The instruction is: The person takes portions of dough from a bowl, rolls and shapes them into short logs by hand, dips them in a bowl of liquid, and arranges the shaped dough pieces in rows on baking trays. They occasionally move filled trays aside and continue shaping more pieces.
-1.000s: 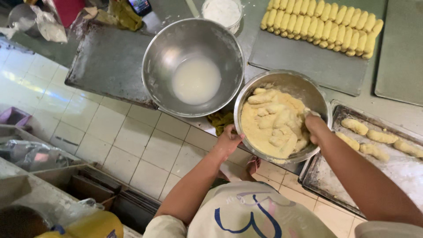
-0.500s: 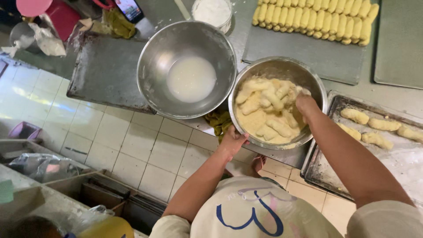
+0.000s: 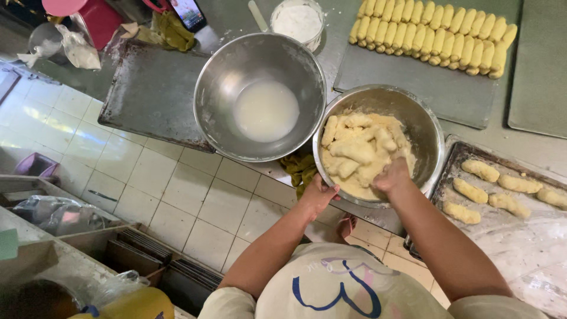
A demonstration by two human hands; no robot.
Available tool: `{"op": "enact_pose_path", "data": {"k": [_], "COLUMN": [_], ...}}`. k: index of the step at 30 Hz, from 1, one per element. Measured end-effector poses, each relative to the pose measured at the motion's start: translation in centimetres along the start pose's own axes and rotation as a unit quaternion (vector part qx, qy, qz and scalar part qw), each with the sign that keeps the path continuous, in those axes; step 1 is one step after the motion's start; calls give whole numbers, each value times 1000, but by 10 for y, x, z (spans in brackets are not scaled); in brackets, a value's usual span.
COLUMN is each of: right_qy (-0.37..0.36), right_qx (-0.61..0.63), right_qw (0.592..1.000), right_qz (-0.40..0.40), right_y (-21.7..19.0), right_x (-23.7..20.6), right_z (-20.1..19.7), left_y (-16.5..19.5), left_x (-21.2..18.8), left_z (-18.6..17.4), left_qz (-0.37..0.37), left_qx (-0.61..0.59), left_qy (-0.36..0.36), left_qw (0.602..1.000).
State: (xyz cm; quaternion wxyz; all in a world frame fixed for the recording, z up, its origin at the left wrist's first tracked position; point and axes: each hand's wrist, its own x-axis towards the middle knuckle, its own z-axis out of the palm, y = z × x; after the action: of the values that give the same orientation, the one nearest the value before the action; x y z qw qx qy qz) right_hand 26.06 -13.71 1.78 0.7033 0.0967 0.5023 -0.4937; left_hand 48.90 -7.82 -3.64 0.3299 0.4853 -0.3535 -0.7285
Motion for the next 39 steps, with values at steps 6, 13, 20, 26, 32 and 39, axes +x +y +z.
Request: {"op": "enact_pose_path", "data": {"k": [6,13,20,26,32,39], "right_qy": [-38,40,-116,-105,-165,-246], "right_qx": [-315,-768,-869,-914,-846,-888], "right_qw": [943,569,442,379,504,388], "right_qz": [-102,-292,-190,-103,-55,-8], "right_y": [-50,-87,-66,-132,-103,-49], "right_x": [-4,47,77,83,104,110], "right_z": [19,107,119,99,104,115], "left_y": [12,37,46,62,84,70], "left_x": [1,9,8,0,-2,0], "left_z": [-10,-26,-27,-25,-14,-17], "left_qz": [-54,-51,-27,-36,-79,-48], "left_qx": [92,153,156,163,203,126], "left_qy": [4,-26,-23,71,127,120], "left_qw": [994,987,987,983,968,984]}}
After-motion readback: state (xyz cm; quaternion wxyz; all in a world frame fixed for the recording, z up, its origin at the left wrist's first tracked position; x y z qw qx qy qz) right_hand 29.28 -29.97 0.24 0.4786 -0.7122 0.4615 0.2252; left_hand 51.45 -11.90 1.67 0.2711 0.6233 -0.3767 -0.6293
